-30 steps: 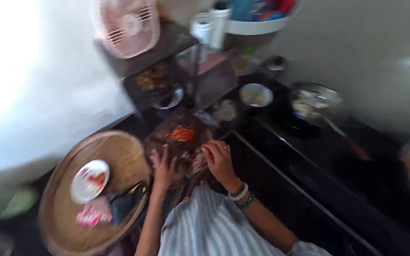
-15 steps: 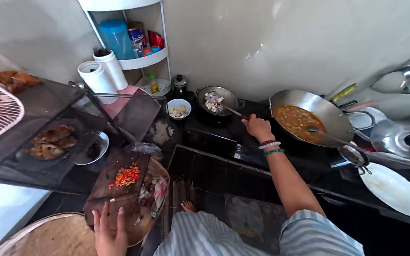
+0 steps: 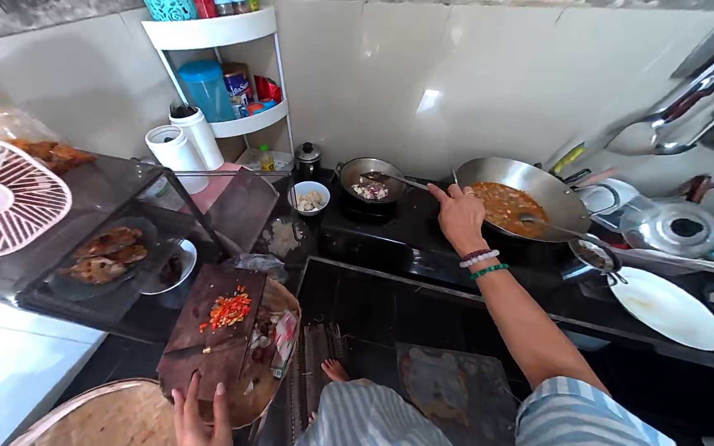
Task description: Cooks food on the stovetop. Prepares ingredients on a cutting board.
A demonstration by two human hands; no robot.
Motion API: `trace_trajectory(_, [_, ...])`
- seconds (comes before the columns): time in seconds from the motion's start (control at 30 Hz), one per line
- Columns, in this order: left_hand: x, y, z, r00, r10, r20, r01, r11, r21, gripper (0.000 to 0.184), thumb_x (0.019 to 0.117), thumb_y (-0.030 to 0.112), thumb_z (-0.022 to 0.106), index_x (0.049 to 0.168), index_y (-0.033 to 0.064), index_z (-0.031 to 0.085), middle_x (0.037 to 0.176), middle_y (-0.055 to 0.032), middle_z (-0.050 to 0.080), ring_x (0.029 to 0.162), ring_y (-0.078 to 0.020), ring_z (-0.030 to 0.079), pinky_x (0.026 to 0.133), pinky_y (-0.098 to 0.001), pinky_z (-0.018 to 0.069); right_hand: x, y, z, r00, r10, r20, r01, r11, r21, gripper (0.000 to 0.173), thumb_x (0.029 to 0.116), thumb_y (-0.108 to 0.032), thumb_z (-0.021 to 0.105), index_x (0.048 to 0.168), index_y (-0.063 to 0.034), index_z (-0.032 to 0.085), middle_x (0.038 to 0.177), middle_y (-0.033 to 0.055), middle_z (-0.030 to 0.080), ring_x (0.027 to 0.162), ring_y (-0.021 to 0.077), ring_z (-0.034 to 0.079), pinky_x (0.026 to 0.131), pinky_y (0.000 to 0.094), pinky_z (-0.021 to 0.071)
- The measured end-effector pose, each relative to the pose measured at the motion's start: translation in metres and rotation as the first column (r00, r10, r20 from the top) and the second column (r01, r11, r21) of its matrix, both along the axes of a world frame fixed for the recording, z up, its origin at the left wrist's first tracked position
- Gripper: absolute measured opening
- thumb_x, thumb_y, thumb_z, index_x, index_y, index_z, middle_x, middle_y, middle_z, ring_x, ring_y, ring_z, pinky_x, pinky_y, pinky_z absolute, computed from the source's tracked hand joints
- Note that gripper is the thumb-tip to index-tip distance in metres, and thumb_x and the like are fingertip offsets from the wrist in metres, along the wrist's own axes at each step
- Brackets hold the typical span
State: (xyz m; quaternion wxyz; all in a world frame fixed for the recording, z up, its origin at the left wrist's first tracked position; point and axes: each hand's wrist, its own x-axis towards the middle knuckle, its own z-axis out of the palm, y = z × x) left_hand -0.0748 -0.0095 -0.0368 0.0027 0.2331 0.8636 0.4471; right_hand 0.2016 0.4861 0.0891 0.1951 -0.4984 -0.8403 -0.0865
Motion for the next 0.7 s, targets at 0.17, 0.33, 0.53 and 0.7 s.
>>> trace_trajectory(0.17, [-0.001,-0.015,-0.001,0.999,0.027,-0.043,-0.025,0.999,0.043,0.056,0.1017,0.028,0.058,0.145,-0.0064,0.05,0.159,-0.0368,0.028,0.149,-0.0485,0.029,0.121,-0.0564,0.0287,0.004,-0.012,0.009,0.997,0.005,0.083,-0.011,0.997,0.071,0.048,0.0943,0.005,0.06,0.136,-0.0181,0.068,0.114,0.0264,0.064,0.103,0.0506,0.06,0.078,0.0646,0.049])
trace_trajectory(0.33, [0.01,-0.016,0.002,0.998,0.022,-0.055,-0.02,0.999,0.05,0.056,0.1022,0.03,0.058,0.145,-0.0058,0.05,0.158,-0.0362,0.03,0.149,-0.0461,0.031,0.121,-0.0539,0.0298,-0.01,-0.001,-0.003,0.985,0.058,0.165,-0.046,0.996,-0.073,0.032,0.0994,-0.012,0.065,0.131,-0.0103,0.067,0.112,0.0283,0.066,0.105,0.049,0.064,0.087,0.0641,0.0487])
trace_trajectory(0.53, [0.029,-0.015,0.009,0.988,0.095,-0.125,-0.09,0.995,0.051,0.054,0.1035,0.031,0.056,0.144,-0.0048,0.053,0.156,-0.0351,0.035,0.148,-0.0454,0.034,0.121,-0.052,0.0317,-0.005,0.001,0.031,0.996,0.059,0.072,-0.033,0.947,-0.318,0.034,0.1017,-0.008,0.055,0.135,-0.0086,0.061,0.116,0.0296,0.066,0.098,0.0533,0.066,0.074,0.0693,0.0504])
trace_trajectory(0.7, [0.061,0.004,0.022,0.972,0.182,-0.151,-0.14,0.958,0.249,0.047,0.1059,0.018,0.053,0.141,-0.0125,0.049,0.146,-0.0299,0.051,0.134,-0.0264,0.056,0.111,-0.0347,0.048,0.01,0.015,0.008,0.985,0.169,0.032,-0.157,0.96,-0.231,0.038,0.0993,-0.004,0.058,0.136,-0.0135,0.064,0.114,0.0287,0.064,0.093,0.0505,0.066,0.07,0.065,0.0529])
